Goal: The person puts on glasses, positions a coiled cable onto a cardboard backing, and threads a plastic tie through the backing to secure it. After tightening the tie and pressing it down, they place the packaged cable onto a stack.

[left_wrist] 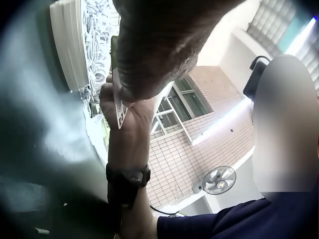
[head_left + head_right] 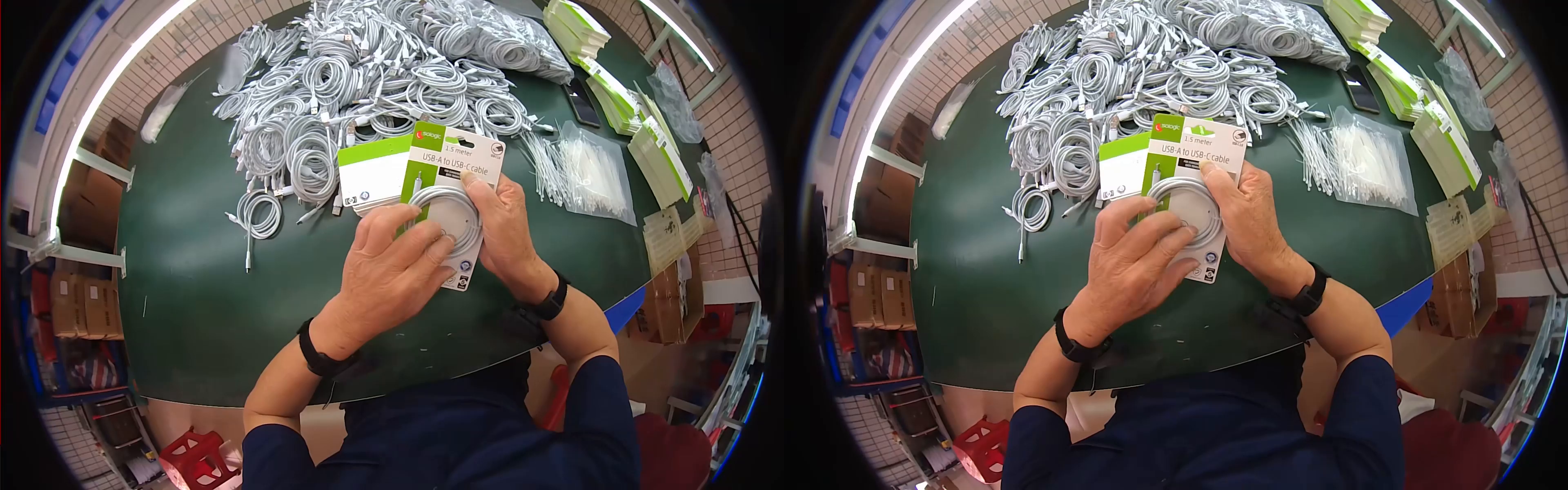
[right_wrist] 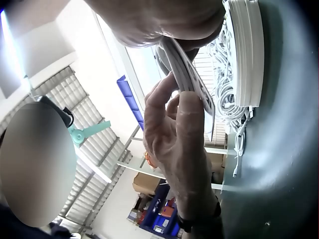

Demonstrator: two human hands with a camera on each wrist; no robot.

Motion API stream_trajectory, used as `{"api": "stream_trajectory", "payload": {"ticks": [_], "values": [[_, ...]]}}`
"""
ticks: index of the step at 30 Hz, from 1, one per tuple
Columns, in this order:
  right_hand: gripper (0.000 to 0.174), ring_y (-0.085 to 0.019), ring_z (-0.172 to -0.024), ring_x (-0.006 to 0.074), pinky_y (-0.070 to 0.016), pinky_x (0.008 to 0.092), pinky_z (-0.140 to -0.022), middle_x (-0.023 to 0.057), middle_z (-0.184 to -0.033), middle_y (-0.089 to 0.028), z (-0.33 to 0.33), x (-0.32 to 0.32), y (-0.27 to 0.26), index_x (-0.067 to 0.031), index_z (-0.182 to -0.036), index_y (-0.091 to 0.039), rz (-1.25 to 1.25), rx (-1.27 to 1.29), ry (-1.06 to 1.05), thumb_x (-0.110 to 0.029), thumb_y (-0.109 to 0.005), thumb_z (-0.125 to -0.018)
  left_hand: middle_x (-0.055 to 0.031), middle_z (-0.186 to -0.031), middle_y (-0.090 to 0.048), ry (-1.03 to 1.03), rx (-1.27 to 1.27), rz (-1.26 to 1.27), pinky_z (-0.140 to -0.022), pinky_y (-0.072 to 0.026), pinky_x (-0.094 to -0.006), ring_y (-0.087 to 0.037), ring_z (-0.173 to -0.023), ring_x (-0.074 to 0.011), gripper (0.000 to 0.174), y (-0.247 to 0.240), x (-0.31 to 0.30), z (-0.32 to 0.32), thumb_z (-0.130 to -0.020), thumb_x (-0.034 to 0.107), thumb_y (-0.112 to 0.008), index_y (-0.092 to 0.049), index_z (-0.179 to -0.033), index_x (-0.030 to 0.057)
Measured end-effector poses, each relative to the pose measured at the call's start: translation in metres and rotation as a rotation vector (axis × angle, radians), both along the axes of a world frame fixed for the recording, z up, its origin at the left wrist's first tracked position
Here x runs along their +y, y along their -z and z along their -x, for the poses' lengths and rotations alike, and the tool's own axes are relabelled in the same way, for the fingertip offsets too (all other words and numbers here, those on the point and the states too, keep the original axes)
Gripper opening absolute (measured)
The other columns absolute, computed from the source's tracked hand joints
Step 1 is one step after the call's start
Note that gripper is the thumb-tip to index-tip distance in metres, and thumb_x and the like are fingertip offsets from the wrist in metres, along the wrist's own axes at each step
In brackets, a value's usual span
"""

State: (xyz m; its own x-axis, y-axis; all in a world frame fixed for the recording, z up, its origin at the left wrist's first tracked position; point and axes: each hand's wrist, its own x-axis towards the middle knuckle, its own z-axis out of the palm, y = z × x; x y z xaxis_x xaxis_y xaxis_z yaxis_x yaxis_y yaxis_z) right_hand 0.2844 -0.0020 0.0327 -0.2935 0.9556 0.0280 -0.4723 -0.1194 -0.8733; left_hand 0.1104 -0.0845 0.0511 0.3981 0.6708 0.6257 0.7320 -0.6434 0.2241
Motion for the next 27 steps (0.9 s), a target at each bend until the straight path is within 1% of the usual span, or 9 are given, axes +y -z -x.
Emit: {"api": "stream_trajectory", "payload": {"ticks": [9, 12, 15, 16, 19, 20, 23, 26, 27], "values": [[0.028, -0.067, -0.095, 0.0093, -0.0564, 0.0275, -0.083, 0.0083, -0.112, -0.075, -0.002, 0.0, 0.008, 0.0076, -0.122, -0.069, -0.037, -0.122, 0.071, -0.011, -0.056, -0.106, -0.0071, -0.105, -0.065, 0.009, -0.059, 0.006, -0.093, -0.0435, -0.0463, -0.059, -0.107, -0.0313, 0.047, 0.023, 0.002, -0.02, -0.065, 0.012, -0.089, -0.069, -0.108, 0.0072], [0.027, -0.067, -0.093, 0.0085, -0.0564, 0.0265, -0.081, 0.0079, -0.11, -0.075, -0.003, 0.002, 0.008, 0.0073, -0.121, -0.069, -0.04, -0.113, 0.078, -0.012, -0.057, -0.106, -0.008, -0.105, -0.065, 0.039, -0.08, -0.004, -0.094, -0.0447, -0.0465, -0.059, -0.107, -0.0322, 0.046, 0.027, 0.007, -0.016, -0.068, 0.012, -0.09, -0.068, -0.108, 0.007], [0.026, -0.067, -0.091, 0.0077, -0.0566, 0.0255, -0.078, 0.0077, -0.107, -0.076, -0.005, 0.008, 0.002, 0.0069, -0.119, -0.069, -0.108, -0.133, 0.086, -0.013, -0.057, -0.107, -0.0097, -0.106, -0.065, 0.046, -0.367, 0.032, -0.096, -0.0458, -0.0467, -0.06, -0.108, -0.033, 0.044, 0.015, 0.006, -0.01, -0.071, 0.012, -0.09, -0.069, -0.109, 0.0068], [0.026, -0.067, -0.09, 0.0076, -0.0567, 0.0252, -0.077, 0.0077, -0.107, -0.076, -0.006, 0.008, 0.002, 0.0069, -0.119, -0.069, -0.118, -0.131, 0.093, -0.014, -0.057, -0.107, -0.0115, -0.111, -0.065, -0.001, -0.362, 0.021, -0.097, -0.0485, -0.0457, -0.06, -0.111, -0.0319, 0.047, 0.009, 0.006, -0.004, -0.076, 0.012, -0.089, -0.066, -0.116, 0.0053], [0.025, -0.068, -0.089, 0.008, -0.057, 0.025, -0.075, 0.0078, -0.107, -0.076, -0.005, 0.002, 0.001, 0.0064, -0.118, -0.069, -0.151, -0.179, 0.066, -0.013, -0.056, -0.108, -0.0117, -0.116, -0.064, -0.186, -0.537, 0.142, -0.097, -0.0522, -0.0411, -0.06, -0.117, -0.0279, 0.053, 0.012, 0.01, 0.0, -0.082, 0.012, -0.087, -0.06, -0.127, 0.004], [0.026, -0.068, -0.089, 0.008, -0.057, 0.025, -0.075, 0.0078, -0.107, -0.076, -0.003, -0.001, 0.002, 0.0063, -0.119, -0.069, -0.166, -0.2, 0.057, -0.013, -0.056, -0.108, -0.0131, -0.124, -0.064, -0.129, -0.649, 0.228, -0.099, -0.0543, -0.0356, -0.061, -0.117, -0.024, 0.059, 0.017, 0.013, 0.002, -0.089, 0.011, -0.083, -0.051, -0.138, 0.0019], [0.027, -0.068, -0.089, 0.0081, -0.0571, 0.025, -0.076, 0.0077, -0.107, -0.076, 0.001, -0.006, 0.005, 0.0061, -0.122, -0.068, -0.192, -0.236, 0.052, -0.014, -0.056, -0.108, -0.0151, -0.129, -0.064, 0.07, -1.15, 0.629, -0.101, -0.0545, -0.0337, -0.064, -0.116, -0.0221, 0.062, 0.021, 0.011, -0.006, -0.094, 0.01, -0.079, -0.044, -0.144, 0.0001], [0.028, -0.068, -0.09, 0.008, -0.057, 0.0252, -0.077, 0.0076, -0.108, -0.076, 0.002, -0.007, 0.004, 0.0061, -0.124, -0.067, -0.157, -0.194, 0.049, -0.014, -0.056, -0.109, -0.0169, -0.13, -0.065, 0.119, -1.372, 0.738, -0.1, -0.0545, -0.0342, -0.066, -0.114, -0.0214, 0.065, 0.019, 0.011, -0.007, -0.097, 0.009, -0.075, -0.038, -0.149, -0.0008], [0.028, -0.068, -0.09, 0.008, -0.057, 0.0253, -0.077, 0.0075, -0.108, -0.076, 0.002, -0.006, 0.003, 0.0062, -0.125, -0.067, -0.137, -0.169, 0.049, -0.014, -0.056, -0.109, -0.0157, -0.128, -0.066, 0.112, -1.41, 0.761, -0.1, -0.0545, -0.0339, -0.066, -0.114, -0.0206, 0.061, 0.02, 0.011, -0.005, -0.098, 0.009, -0.074, -0.041, -0.148, -0.0009]]}}
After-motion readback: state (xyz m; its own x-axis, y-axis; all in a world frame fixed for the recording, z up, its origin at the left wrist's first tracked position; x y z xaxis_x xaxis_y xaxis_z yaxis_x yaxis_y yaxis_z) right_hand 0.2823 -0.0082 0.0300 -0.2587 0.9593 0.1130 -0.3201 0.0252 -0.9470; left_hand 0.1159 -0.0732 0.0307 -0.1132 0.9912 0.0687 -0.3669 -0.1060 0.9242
